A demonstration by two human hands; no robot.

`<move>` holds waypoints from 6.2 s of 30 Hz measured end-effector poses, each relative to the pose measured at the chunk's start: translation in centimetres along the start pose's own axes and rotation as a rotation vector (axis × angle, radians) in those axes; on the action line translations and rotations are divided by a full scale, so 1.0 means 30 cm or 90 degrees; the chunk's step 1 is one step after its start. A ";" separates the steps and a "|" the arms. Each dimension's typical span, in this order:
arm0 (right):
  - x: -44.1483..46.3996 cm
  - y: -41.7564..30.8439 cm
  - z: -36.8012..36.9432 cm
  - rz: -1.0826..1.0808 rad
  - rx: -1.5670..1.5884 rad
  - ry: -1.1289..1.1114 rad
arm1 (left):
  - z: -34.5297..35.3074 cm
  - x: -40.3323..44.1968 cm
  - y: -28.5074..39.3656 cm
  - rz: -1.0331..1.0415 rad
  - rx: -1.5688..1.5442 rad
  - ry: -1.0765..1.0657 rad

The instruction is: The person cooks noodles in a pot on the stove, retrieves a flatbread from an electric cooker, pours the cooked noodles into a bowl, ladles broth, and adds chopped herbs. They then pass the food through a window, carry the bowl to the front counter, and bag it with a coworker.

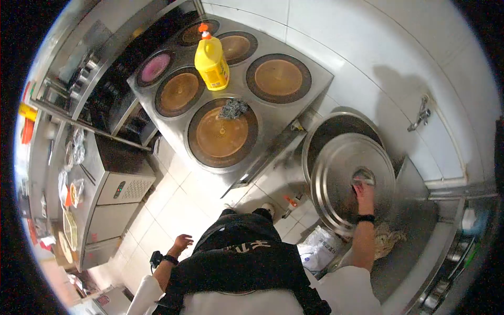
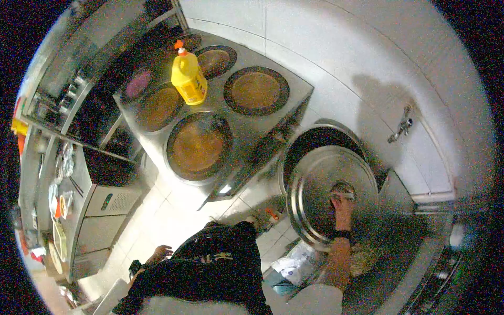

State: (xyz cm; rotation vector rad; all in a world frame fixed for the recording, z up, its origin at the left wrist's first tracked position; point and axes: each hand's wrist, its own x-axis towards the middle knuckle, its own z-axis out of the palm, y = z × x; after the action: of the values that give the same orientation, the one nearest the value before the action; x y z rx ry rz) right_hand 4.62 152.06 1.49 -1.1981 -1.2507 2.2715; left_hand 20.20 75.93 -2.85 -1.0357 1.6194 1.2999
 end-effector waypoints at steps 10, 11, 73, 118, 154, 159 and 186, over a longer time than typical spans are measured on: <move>-0.055 -0.095 0.323 -0.284 -1.222 -0.072 | -0.026 -0.131 -0.460 0.060 -0.174 0.046; -0.027 -0.081 0.308 -0.221 -1.495 -0.186 | 0.010 -0.165 -0.469 0.024 -0.236 0.075; -3.984 3.317 3.466 -1.001 -0.789 -1.137 | -3.662 -0.209 -0.866 0.423 -0.558 -0.118; -3.710 2.825 3.369 -0.147 -0.606 -0.895 | -3.721 -0.112 -0.774 0.355 -0.669 0.043; -3.491 2.792 3.233 -0.706 -0.873 -0.731 | -3.689 -0.143 -0.812 0.312 -0.598 -0.105; -3.578 2.791 3.198 -0.578 -0.889 -0.736 | -3.674 -0.142 -0.825 0.304 -0.604 -0.138; -3.229 2.703 3.287 -0.233 -0.703 -1.104 | -3.353 0.021 -0.288 0.357 -0.584 0.104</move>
State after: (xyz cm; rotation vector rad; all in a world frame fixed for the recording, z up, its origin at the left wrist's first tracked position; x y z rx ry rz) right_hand -1.36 -7.47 15.57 1.4169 -2.9474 1.8817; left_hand 18.95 -24.29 9.18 -1.2554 1.4795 2.5314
